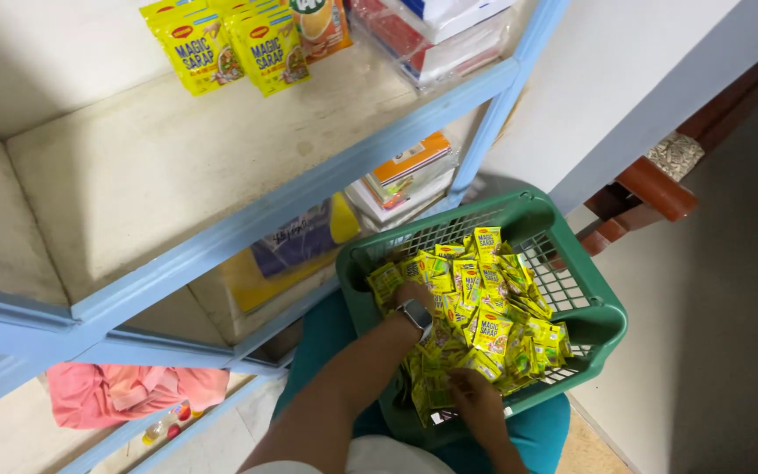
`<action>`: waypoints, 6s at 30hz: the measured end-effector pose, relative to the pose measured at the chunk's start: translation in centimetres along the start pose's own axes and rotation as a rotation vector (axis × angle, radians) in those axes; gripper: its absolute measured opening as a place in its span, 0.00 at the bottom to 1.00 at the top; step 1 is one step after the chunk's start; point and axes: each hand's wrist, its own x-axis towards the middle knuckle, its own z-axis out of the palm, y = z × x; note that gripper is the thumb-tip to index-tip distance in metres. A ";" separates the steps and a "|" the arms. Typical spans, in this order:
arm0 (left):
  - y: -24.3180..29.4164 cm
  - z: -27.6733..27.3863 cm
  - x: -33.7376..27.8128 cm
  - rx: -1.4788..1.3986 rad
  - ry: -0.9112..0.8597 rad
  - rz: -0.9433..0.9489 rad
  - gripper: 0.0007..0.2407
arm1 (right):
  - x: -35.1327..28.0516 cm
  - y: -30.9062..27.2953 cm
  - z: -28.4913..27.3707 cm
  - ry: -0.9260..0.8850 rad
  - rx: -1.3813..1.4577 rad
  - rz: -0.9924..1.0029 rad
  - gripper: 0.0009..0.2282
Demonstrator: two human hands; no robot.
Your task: Organizing seasoning packets and drink mix boxes from a basket onto a store shelf.
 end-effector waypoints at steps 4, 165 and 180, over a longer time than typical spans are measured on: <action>1.2 -0.1 1.5 0.050 -0.086 0.026 0.07 | 0.2 -0.2 -0.1 0.038 0.002 -0.048 0.12; 4.2 -12.1 -20.7 -0.619 0.119 0.237 0.09 | -3.3 7.0 -1.1 -0.325 0.025 -0.049 0.15; -18.7 -1.2 -50.9 -0.106 0.188 -1.510 0.34 | 0.6 -8.8 -1.0 -0.227 -0.280 -0.330 0.15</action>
